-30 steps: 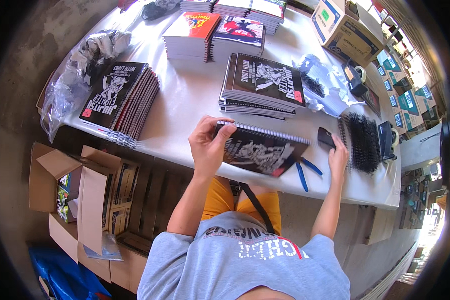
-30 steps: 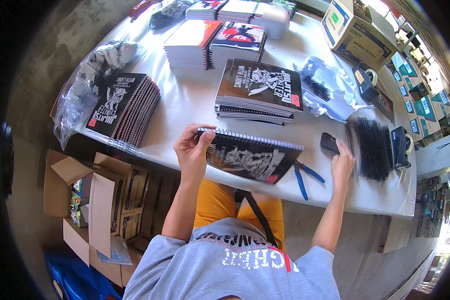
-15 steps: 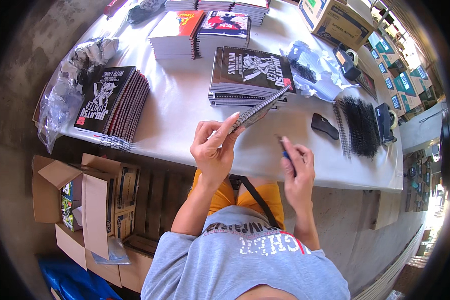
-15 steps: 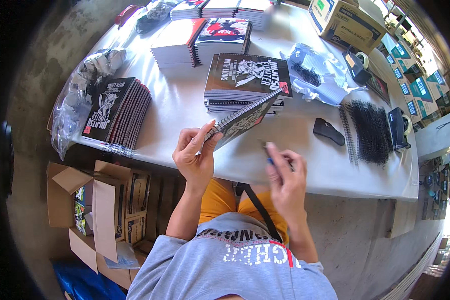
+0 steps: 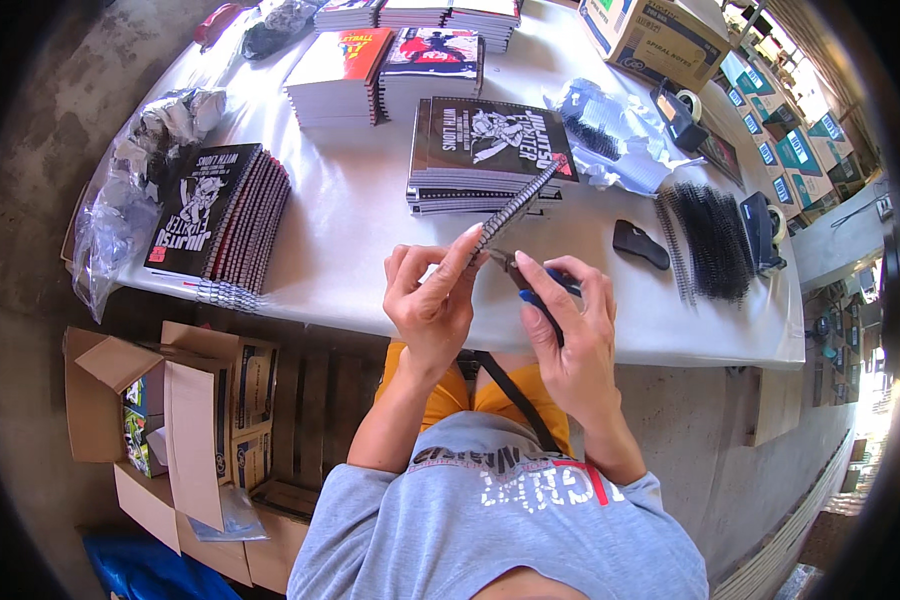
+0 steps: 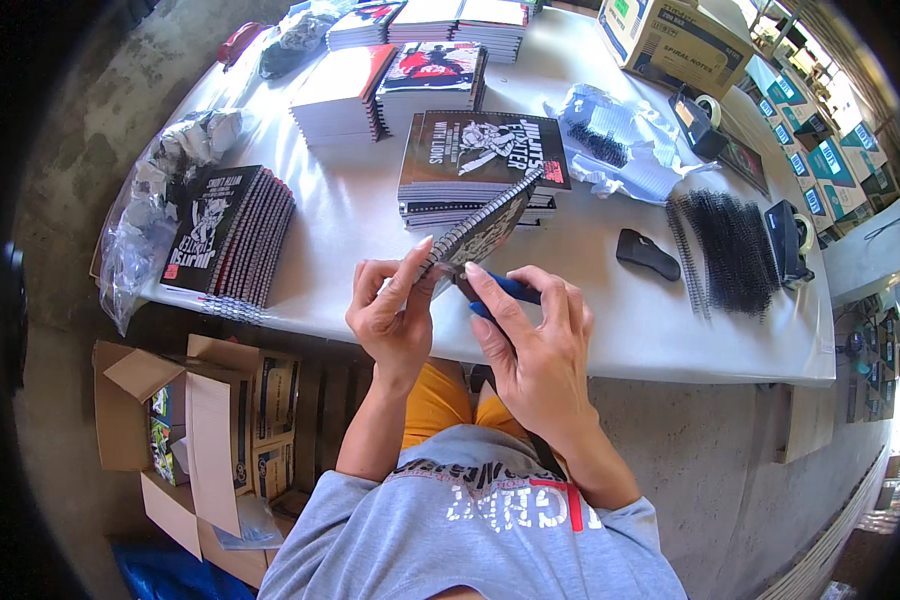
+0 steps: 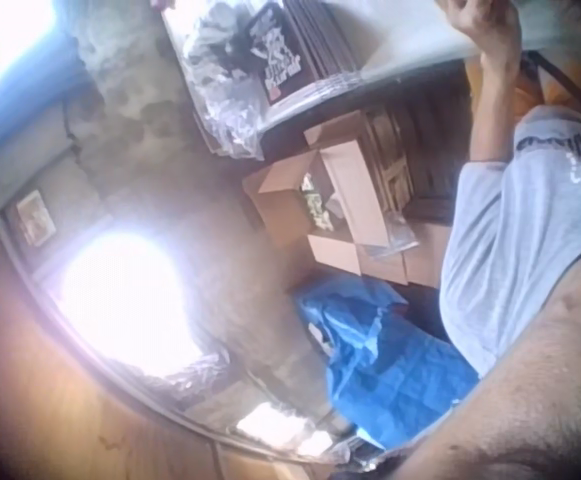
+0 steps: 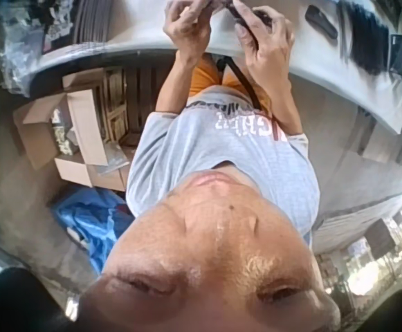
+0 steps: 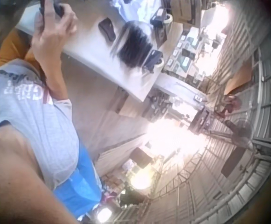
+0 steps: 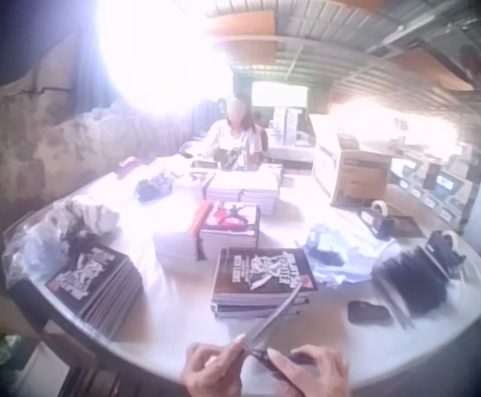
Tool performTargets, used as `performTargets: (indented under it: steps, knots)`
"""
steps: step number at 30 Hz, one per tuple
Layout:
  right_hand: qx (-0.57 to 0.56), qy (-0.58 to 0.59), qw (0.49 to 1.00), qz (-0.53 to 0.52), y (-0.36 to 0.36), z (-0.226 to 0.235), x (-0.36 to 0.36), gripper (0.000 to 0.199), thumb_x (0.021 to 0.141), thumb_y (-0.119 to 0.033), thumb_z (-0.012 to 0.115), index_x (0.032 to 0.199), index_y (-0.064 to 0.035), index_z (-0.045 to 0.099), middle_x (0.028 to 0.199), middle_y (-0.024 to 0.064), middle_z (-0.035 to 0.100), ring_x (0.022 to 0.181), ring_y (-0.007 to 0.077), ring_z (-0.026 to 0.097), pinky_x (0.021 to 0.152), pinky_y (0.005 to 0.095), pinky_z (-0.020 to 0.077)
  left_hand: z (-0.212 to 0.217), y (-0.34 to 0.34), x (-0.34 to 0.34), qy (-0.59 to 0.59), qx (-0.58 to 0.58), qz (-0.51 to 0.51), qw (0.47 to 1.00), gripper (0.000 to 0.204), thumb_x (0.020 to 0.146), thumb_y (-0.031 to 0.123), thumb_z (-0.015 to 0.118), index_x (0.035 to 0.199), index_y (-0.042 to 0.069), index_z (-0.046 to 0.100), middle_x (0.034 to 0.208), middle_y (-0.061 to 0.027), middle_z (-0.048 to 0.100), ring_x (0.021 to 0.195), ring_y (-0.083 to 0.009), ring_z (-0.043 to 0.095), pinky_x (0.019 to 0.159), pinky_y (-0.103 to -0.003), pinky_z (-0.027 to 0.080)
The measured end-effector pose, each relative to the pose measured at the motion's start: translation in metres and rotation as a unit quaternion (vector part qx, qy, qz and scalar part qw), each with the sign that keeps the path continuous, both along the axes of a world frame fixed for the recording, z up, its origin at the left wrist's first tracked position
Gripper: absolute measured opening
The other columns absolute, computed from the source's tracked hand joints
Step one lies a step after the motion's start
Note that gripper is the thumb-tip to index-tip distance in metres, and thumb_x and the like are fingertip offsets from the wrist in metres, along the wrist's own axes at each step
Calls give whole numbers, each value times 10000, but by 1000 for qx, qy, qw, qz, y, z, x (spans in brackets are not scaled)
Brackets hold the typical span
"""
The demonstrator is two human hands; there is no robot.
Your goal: The person binds books by inserting a plastic spiral into the pre-punched holes and then uses a blue tool to crimp the ends of the spiral. The person then places the finished books into a cardboard box.
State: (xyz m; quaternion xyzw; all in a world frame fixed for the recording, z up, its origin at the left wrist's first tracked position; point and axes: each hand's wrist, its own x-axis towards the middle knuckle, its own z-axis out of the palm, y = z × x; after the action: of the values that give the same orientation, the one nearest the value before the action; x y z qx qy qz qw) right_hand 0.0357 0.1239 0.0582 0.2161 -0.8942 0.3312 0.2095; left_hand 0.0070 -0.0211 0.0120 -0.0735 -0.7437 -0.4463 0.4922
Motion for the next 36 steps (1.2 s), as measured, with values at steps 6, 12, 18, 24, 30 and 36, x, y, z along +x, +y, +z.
performTargets:
  steps: [6, 12, 18, 24, 30, 36]
  knots:
    - [58, 51, 997, 21, 0, 2, -1, 349, 838, -260, 587, 1182, -202, 594, 1011, 102, 526, 928, 261, 496, 814, 402, 371, 1, 3, 0, 1, -19, -4, 1000, 461, 600, -34, 723, 1030, 128, 687, 692, 25, 575, 616, -131, 438, 619, -261, 322]
    - [-470, -612, 591, 237, 17, -3, -6, 433, 924, -282, 502, 1311, -100, 438, 944, 92, 566, 927, 226, 530, 756, 368, 467, -4, 1, 4, 18, -53, 23, 998, 458, 578, -43, 721, 1004, 127, 697, 712, 24, 595, 605, -136, 430, 600, -269, 332]
    - [-64, -173, 981, 59, 25, -40, -10, 387, 891, -282, 515, 1239, -112, 507, 1056, 154, 512, 1001, 309, 500, 887, 376, 381, -9, -15, -2, -13, 188, -66, 980, 653, 808, 28, 660, 1372, 60, 333, 766, -11, 595, 690, -45, 517, 633, -153, 408]
    - [239, -192, 932, -194, 84, -99, -24, 441, 895, -379, 485, 1299, -204, 453, 1191, 145, 466, 1182, 326, 396, 966, 509, 290, 3, -45, 8, -12, 371, -133, 919, 610, 880, 78, 578, 1392, 73, 246, 874, -85, 635, 784, -95, 574, 726, -211, 456]
    - [-365, -245, 878, 187, 8, -67, -81, 617, 815, -319, 657, 1303, -34, 410, 1121, 71, 541, 1010, 128, 513, 847, 313, 426, 28, -75, 32, 94, 401, -179, 893, 526, 906, 50, 508, 1350, 78, 228, 987, -189, 619, 908, -170, 606, 800, -261, 478]
    - [-341, -112, 897, 257, -123, 12, -133, 496, 765, -159, 720, 1209, -45, 530, 853, 29, 621, 747, 96, 569, 662, 230, 448, 58, -158, 51, 165, 355, -2, 920, 330, 893, 50, 525, 1196, 89, 401, 986, -128, 625, 702, -8, 486, 572, -142, 348]
